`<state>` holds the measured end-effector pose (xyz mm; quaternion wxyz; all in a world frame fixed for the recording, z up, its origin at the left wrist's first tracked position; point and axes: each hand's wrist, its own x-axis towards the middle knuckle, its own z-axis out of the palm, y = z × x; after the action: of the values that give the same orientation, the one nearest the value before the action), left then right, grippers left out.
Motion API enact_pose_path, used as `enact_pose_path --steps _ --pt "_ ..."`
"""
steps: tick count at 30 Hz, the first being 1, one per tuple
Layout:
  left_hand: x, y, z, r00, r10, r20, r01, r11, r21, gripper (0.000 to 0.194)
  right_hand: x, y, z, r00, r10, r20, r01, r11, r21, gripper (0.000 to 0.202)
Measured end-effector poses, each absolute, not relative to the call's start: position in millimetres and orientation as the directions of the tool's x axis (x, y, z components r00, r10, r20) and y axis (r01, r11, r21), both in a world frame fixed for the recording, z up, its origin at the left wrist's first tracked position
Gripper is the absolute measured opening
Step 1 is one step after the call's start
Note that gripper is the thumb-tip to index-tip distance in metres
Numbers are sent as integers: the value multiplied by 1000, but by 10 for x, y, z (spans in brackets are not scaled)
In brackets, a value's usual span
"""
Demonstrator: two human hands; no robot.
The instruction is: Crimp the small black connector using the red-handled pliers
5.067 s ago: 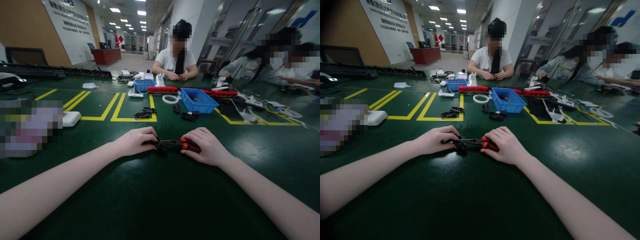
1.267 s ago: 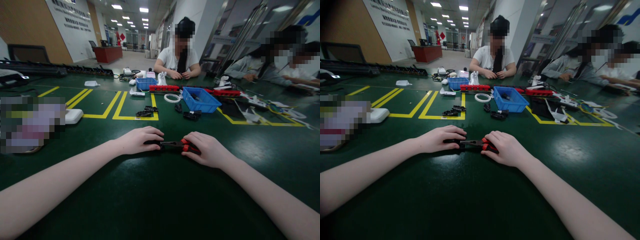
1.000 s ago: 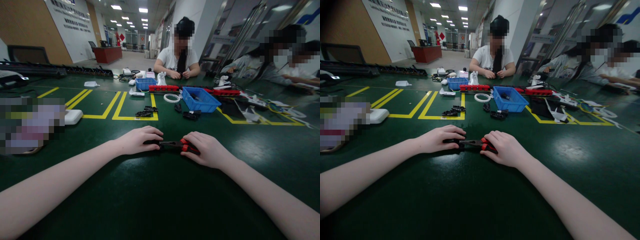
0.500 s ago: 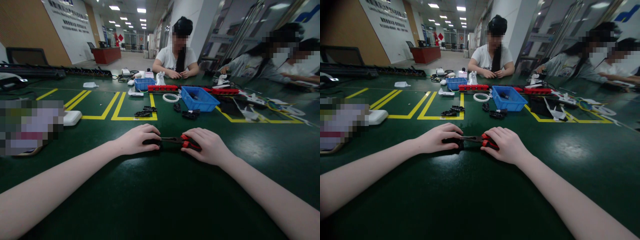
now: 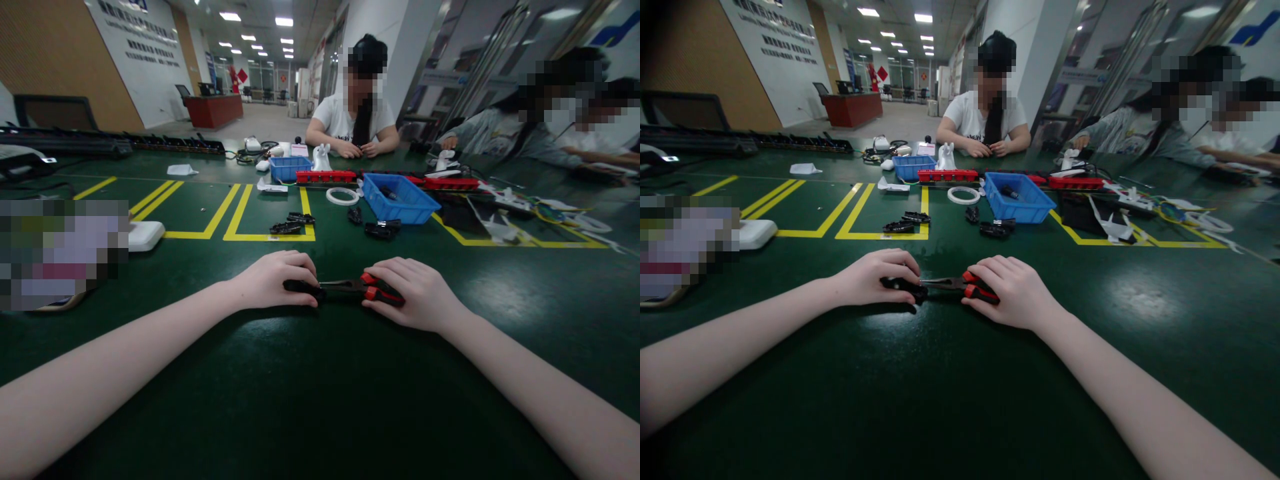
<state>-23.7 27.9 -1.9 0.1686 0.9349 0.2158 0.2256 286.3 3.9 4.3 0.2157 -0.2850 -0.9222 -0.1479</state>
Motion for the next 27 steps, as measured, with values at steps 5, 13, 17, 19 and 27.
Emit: enact_pose_path --steps 5,13,17,19,27 --pt "-235 275 -21 797 484 360 314 -842 438 21 2863 42 40 -743 467 480 593 791 149 39" --pt "-249 276 35 825 492 278 318 -811 491 29 2856 38 55 -743 463 483 592 792 150 39" --pt "-253 267 49 824 499 267 316 -797 516 24 2856 27 63 -739 464 489 594 791 146 39" --pt "-252 263 50 823 502 266 311 -790 528 23 2858 22 68 -733 477 485 601 788 134 39" --pt "-254 254 61 825 521 220 314 -745 588 25 2853 18 65 -736 485 472 587 805 89 36"
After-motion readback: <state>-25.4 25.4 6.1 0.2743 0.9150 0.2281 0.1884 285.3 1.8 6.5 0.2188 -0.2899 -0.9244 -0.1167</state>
